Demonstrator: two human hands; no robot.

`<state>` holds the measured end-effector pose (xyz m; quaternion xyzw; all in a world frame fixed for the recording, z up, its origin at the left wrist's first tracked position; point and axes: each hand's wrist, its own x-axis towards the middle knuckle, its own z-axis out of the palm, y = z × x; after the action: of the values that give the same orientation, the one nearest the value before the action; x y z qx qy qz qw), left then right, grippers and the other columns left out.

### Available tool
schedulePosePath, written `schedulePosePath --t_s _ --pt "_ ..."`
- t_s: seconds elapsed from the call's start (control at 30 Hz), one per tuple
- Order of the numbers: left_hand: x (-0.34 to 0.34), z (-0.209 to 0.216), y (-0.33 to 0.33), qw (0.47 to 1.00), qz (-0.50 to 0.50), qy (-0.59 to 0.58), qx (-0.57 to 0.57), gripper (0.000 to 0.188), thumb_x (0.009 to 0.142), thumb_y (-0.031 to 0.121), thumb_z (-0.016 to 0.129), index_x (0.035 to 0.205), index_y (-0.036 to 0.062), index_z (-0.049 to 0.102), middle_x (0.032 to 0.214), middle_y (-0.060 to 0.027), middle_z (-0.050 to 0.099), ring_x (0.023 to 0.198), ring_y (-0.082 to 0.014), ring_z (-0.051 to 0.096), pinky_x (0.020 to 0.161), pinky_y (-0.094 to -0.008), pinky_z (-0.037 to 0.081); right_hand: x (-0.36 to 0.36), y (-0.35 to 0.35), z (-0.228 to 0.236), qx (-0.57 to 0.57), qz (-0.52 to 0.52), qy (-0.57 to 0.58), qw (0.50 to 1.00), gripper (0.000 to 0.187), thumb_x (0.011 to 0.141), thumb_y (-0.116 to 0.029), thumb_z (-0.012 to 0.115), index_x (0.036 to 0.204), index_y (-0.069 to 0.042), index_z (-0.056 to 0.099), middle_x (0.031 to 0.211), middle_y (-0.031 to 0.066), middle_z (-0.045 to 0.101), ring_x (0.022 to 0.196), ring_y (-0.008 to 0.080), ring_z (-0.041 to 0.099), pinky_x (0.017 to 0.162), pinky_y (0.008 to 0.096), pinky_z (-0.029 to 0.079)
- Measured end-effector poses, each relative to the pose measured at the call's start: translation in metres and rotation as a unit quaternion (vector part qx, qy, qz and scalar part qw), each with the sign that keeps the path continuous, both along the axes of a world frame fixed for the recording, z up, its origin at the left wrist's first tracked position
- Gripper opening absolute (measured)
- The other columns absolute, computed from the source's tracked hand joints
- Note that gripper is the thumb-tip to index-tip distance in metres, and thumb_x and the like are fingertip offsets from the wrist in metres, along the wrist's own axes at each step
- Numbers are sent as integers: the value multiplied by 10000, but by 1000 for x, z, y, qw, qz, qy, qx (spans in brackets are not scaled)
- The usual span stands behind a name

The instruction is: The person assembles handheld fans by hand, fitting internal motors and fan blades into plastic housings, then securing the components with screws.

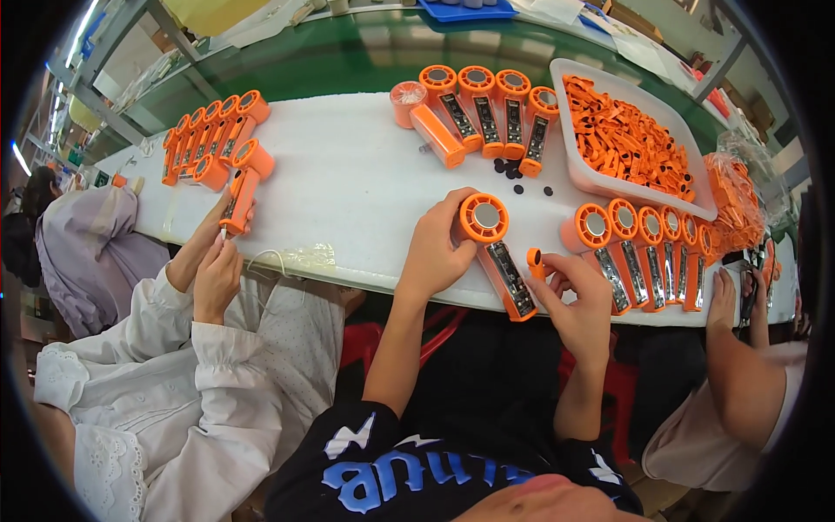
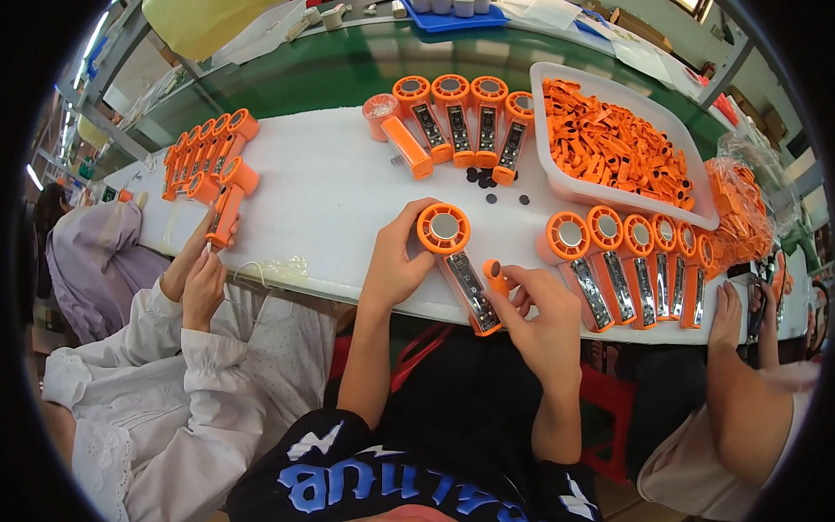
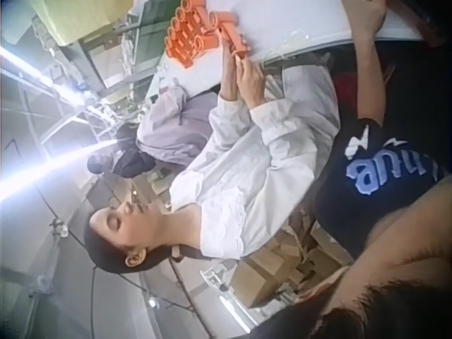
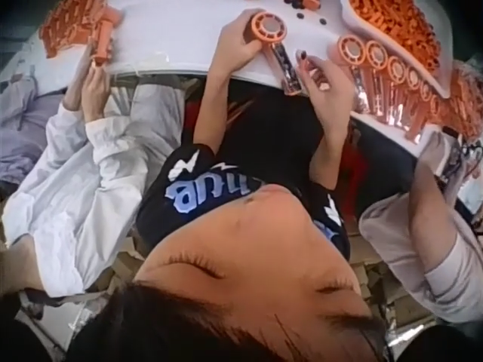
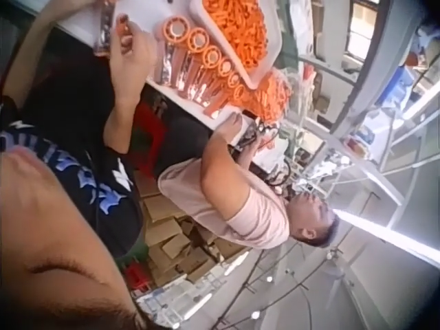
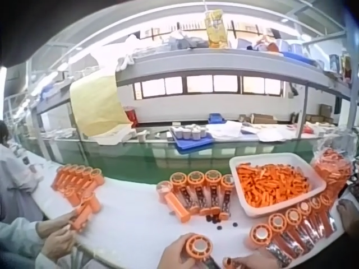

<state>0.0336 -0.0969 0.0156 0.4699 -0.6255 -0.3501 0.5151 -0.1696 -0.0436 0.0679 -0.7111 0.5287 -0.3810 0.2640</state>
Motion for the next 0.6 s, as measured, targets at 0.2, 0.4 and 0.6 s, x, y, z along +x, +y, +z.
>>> schedulePosePath --t_s 0.2,0.4,0.6 --pt "-1 -4 0 1000 -5 -4 -11 508 699 -1 604 1201 -2 527 967 -180 636 864 -319 622 778 -366 496 22 1 3 -29 -14 50 998 279 741 -100 788 973 30 706 698 78 567 545 135 496 506 267 394" --pt "2 -11 0 1000 10 -11 -25 515 692 -5 590 1203 -5 526 972 -191 629 900 -344 605 809 -384 487 30 -6 15 -1 16 109 994 274 734 -121 790 953 26 717 663 94 530 529 156 489 493 295 380" --pt "0 -7 -1 1000 3 -9 -29 526 681 -8 580 1205 -4 528 974 -198 625 922 -368 588 844 -404 473 35 -7 17 5 -1 163 987 256 730 -117 780 932 29 718 672 118 547 560 193 531 507 325 394"
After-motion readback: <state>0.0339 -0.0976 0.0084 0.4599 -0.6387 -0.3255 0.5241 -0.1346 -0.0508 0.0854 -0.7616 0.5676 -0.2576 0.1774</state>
